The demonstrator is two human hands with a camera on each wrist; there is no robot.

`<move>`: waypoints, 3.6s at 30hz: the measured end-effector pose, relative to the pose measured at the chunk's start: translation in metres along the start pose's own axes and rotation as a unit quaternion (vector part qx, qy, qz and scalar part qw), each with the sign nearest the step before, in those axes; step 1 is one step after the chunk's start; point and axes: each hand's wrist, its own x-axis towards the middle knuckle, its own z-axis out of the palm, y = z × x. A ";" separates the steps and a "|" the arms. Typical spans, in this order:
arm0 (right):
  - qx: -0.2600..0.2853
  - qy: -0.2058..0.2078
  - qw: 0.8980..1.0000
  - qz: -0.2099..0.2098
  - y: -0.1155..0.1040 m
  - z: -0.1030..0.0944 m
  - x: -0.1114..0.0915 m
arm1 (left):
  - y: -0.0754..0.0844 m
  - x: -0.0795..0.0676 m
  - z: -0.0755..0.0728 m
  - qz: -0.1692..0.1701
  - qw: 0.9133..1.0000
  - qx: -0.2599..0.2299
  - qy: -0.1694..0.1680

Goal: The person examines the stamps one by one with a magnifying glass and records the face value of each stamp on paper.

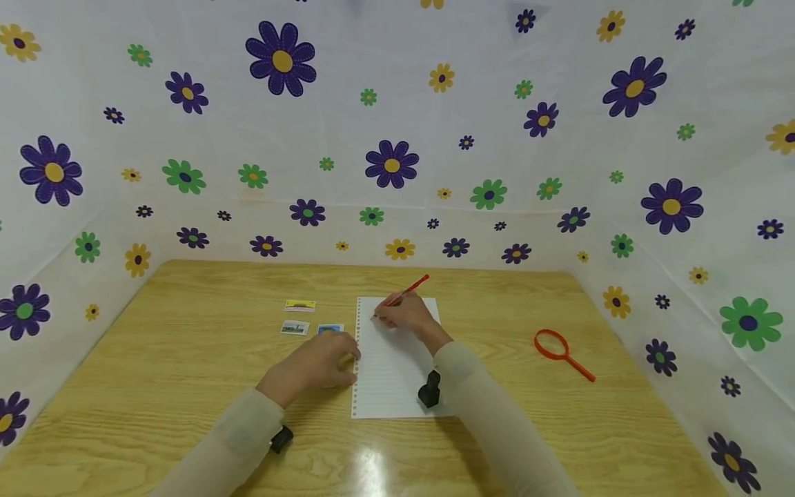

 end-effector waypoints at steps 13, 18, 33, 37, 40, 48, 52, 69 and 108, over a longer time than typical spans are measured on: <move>-0.021 0.002 1.000 -0.006 -0.003 0.001 0.001 | 0.000 0.000 -0.001 0.001 1.000 -0.005 -0.001; -0.007 0.002 1.000 0.000 -0.002 0.002 0.000 | -0.001 0.004 -0.001 0.017 1.000 0.008 0.003; -0.003 0.002 1.000 0.000 -0.001 0.000 -0.001 | 0.006 0.017 -0.008 -0.030 0.999 -0.005 -0.020; -0.011 0.014 1.000 -0.008 0.000 -0.002 0.000 | 0.007 0.017 -0.008 -0.040 0.999 -0.010 -0.021; -0.019 0.024 0.999 -0.014 0.001 -0.004 0.000 | 0.006 0.017 -0.008 -0.041 0.999 -0.013 -0.016; -0.009 0.030 0.999 -0.016 0.000 -0.006 0.001 | 0.002 0.017 -0.006 -0.016 1.000 -0.003 0.003; -0.010 0.031 0.999 -0.015 0.000 -0.004 0.002 | 0.001 0.017 -0.006 -0.013 1.000 -0.005 0.005; -0.038 -0.004 0.998 -0.040 0.008 -0.004 -0.002 | 0.000 0.012 -0.002 -0.022 1.000 -0.006 -0.007; -0.049 0.022 0.998 -0.024 0.011 -0.006 0.002 | -0.002 0.010 -0.002 -0.009 1.000 -0.001 -0.005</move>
